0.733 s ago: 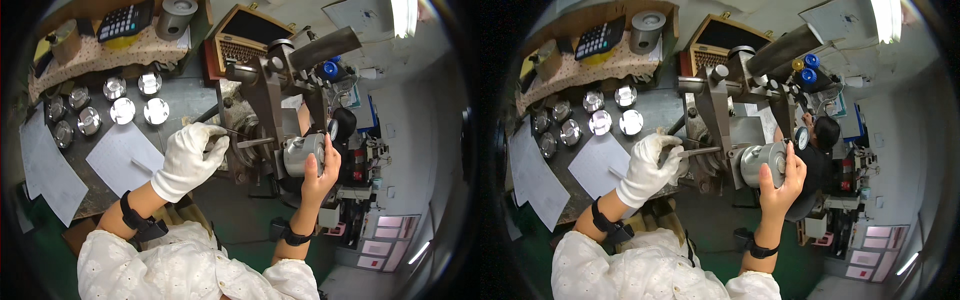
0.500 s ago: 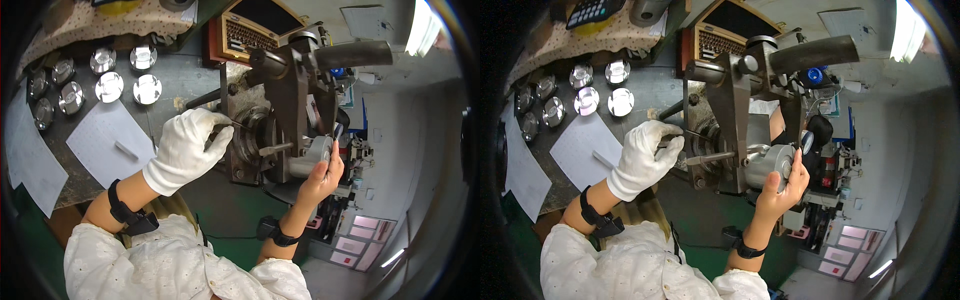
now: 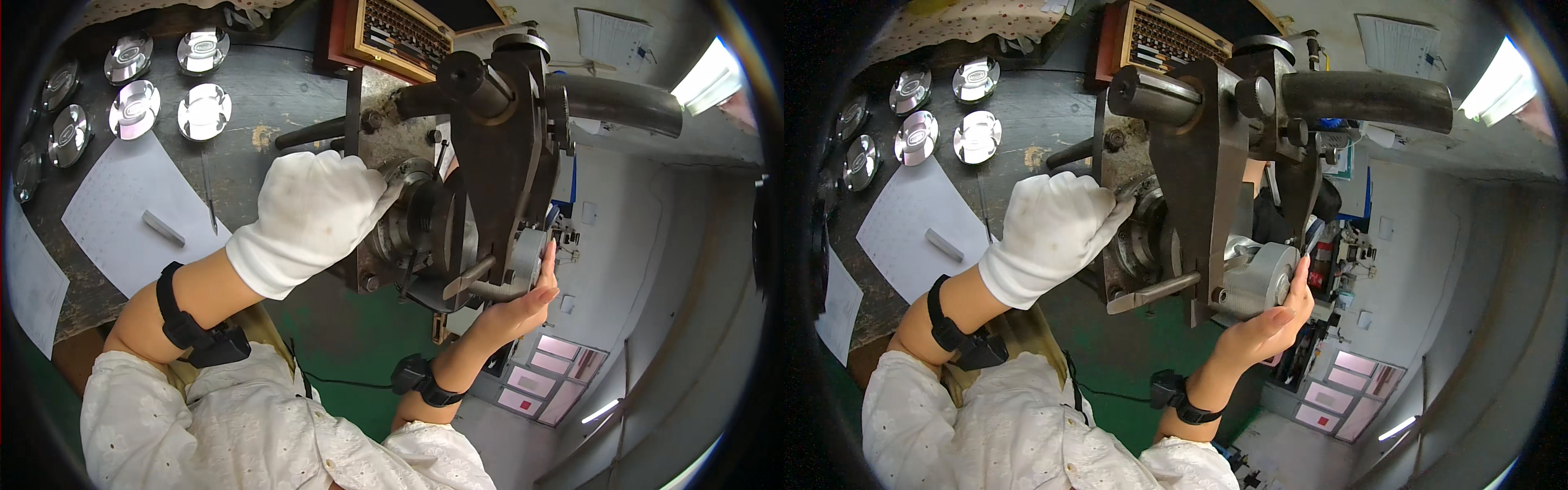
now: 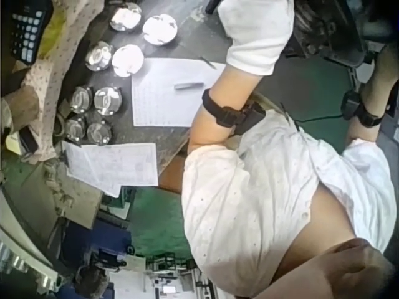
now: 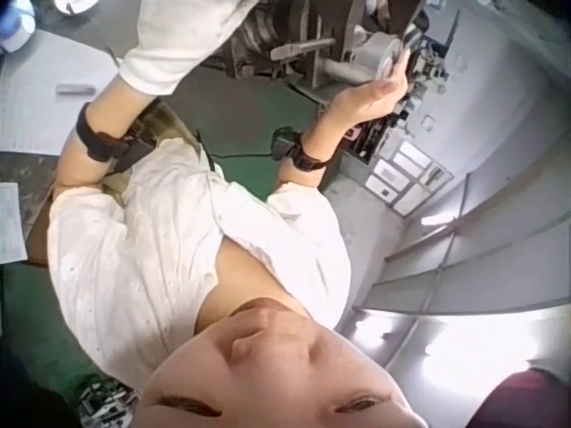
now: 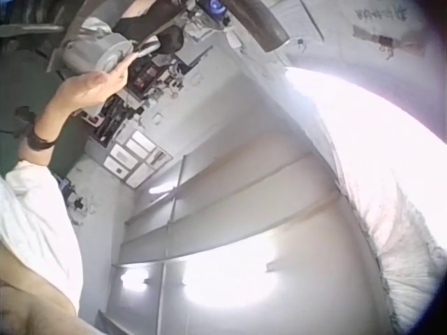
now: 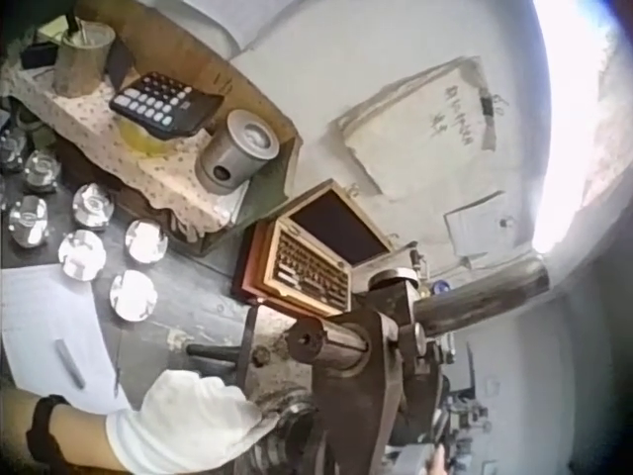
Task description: Measuring and inspecting metal pistons using a dial gauge and recording measurements on paper.
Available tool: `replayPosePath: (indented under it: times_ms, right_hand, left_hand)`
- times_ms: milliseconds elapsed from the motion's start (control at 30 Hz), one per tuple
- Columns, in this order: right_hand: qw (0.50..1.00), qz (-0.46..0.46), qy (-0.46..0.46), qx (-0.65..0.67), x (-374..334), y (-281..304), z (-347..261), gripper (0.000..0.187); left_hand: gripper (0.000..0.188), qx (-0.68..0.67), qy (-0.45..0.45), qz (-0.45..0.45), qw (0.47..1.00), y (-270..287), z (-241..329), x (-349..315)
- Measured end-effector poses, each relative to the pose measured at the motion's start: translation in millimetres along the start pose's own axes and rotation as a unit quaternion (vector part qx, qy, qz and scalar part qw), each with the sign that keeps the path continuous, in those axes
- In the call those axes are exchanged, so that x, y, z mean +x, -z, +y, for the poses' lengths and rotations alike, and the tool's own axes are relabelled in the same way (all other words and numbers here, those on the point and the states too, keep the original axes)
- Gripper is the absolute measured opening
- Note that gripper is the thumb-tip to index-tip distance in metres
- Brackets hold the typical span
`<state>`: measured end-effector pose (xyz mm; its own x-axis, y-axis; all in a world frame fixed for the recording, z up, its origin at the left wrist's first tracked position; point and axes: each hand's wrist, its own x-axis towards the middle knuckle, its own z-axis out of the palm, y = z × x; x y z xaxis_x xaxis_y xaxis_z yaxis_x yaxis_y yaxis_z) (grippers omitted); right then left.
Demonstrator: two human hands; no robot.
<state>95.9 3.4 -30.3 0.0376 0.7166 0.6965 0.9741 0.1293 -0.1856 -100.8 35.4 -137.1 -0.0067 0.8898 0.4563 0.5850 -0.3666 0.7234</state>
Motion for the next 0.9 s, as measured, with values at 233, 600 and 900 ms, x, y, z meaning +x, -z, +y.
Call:
replayPosePath:
  times_ms: [233, 600, 900]
  right_hand:
    - [0.999, -0.001, -0.016, 0.052, 0, 0, 3, 0.068]
    - [0.994, -0.025, -0.002, 0.111, 5, -2, -2, 0.065]
    - [0.993, -0.032, 0.033, 0.107, 6, 2, 4, 0.065]
  left_hand:
    - [0.034, 0.067, -0.085, -0.018, 0.994, -2, 15, -20]
    - [0.013, -0.022, -0.152, -0.108, 0.982, -70, 49, -66]
    - [0.024, 0.12, -0.002, 0.114, 0.986, -8, 10, 1]
